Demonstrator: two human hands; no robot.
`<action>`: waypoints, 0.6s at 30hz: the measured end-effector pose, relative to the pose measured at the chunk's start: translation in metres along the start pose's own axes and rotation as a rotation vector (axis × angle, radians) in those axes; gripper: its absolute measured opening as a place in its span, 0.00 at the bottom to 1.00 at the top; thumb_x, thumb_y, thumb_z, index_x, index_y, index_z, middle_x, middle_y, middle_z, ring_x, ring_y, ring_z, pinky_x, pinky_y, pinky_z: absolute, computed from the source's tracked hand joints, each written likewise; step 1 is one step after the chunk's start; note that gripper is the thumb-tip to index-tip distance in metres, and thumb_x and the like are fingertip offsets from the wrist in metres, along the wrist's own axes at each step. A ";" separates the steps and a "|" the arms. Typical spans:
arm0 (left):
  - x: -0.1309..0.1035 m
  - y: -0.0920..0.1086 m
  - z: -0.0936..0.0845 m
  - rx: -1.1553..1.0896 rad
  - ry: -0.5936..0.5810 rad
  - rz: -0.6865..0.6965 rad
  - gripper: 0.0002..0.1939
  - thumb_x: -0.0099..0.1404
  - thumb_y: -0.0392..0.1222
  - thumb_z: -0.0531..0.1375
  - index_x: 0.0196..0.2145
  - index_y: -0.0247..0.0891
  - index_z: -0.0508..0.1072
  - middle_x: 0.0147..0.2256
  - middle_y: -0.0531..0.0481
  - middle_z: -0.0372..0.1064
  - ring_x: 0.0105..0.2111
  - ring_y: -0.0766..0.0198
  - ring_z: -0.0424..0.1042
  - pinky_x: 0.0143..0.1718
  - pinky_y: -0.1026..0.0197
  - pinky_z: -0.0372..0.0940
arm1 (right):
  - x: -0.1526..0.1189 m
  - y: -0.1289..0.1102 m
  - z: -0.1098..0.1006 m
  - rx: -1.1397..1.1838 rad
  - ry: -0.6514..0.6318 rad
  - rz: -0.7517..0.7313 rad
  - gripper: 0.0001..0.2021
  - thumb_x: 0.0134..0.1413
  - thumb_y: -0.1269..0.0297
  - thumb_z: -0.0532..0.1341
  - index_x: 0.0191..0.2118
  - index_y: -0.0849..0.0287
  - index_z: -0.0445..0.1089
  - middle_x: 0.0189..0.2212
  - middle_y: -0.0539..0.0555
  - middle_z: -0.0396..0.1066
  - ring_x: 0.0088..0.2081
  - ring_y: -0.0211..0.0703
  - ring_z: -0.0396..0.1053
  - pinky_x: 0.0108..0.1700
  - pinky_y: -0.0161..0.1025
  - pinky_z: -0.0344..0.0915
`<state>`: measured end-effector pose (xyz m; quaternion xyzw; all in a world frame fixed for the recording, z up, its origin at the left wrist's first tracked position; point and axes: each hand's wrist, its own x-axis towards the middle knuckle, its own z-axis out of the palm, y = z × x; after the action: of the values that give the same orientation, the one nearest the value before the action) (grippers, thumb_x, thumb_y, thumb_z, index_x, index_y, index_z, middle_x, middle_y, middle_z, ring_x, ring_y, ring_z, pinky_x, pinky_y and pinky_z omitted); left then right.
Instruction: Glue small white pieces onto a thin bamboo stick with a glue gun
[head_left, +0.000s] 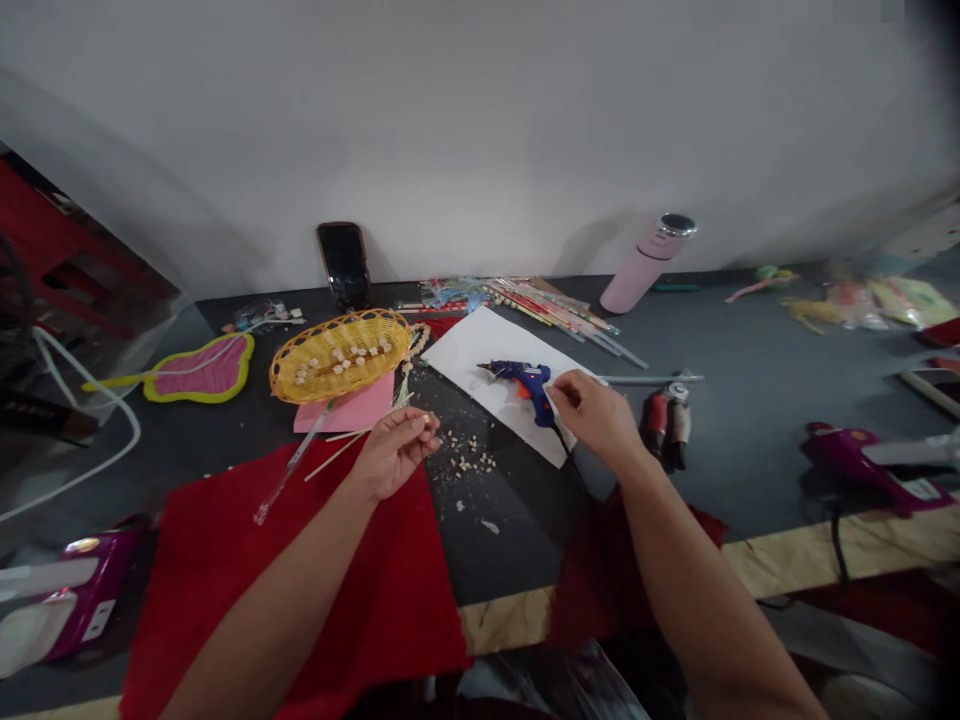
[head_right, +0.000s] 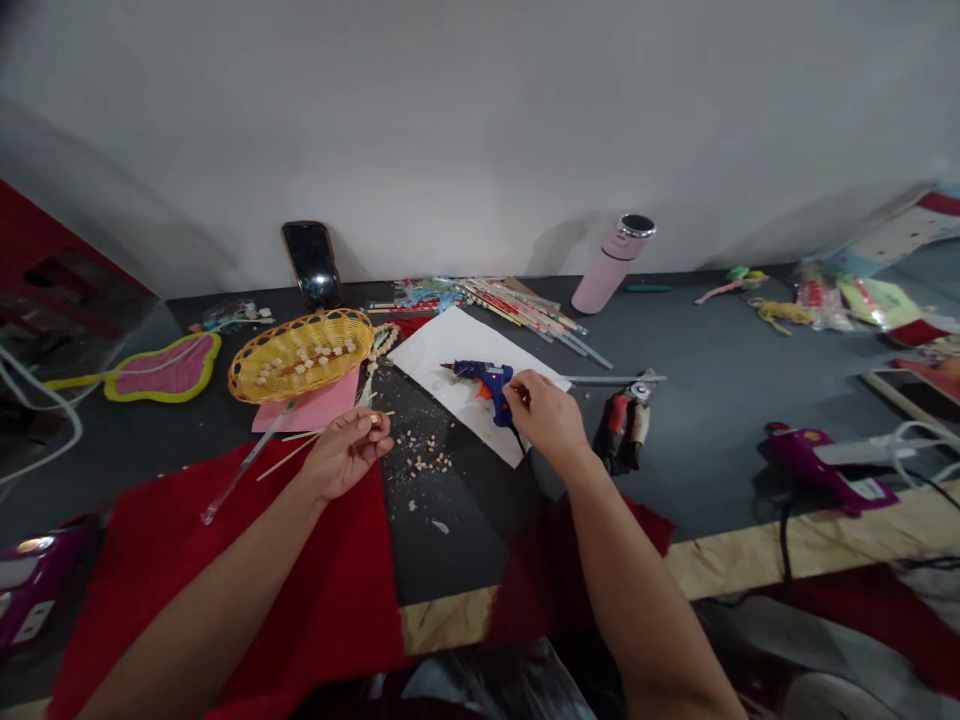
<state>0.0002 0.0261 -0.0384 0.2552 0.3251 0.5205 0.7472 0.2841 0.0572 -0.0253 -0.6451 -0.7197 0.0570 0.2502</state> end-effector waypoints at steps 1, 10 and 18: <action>0.000 -0.001 0.000 -0.004 -0.001 -0.002 0.05 0.52 0.34 0.65 0.27 0.32 0.72 0.28 0.49 0.69 0.24 0.74 0.62 0.28 0.67 0.63 | 0.000 -0.003 -0.001 0.010 -0.006 -0.010 0.06 0.53 0.62 0.56 0.34 0.57 0.68 0.28 0.51 0.71 0.28 0.40 0.68 0.28 0.34 0.60; 0.006 -0.003 -0.006 -0.091 -0.008 -0.004 0.03 0.55 0.34 0.63 0.28 0.32 0.71 0.29 0.49 0.68 0.25 0.74 0.63 0.29 0.67 0.62 | -0.014 -0.046 0.012 0.146 -0.098 -0.429 0.09 0.58 0.69 0.51 0.37 0.57 0.69 0.35 0.55 0.70 0.36 0.41 0.68 0.39 0.35 0.64; 0.006 -0.003 -0.005 -0.090 -0.002 0.002 0.03 0.55 0.34 0.63 0.29 0.32 0.71 0.30 0.49 0.68 0.24 0.74 0.62 0.28 0.66 0.63 | -0.024 -0.056 0.035 -0.034 -0.402 -0.603 0.13 0.55 0.74 0.52 0.41 0.56 0.69 0.39 0.55 0.68 0.42 0.43 0.64 0.44 0.38 0.63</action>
<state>0.0001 0.0310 -0.0451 0.2222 0.3002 0.5352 0.7577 0.2194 0.0332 -0.0395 -0.3840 -0.9132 0.0944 0.0982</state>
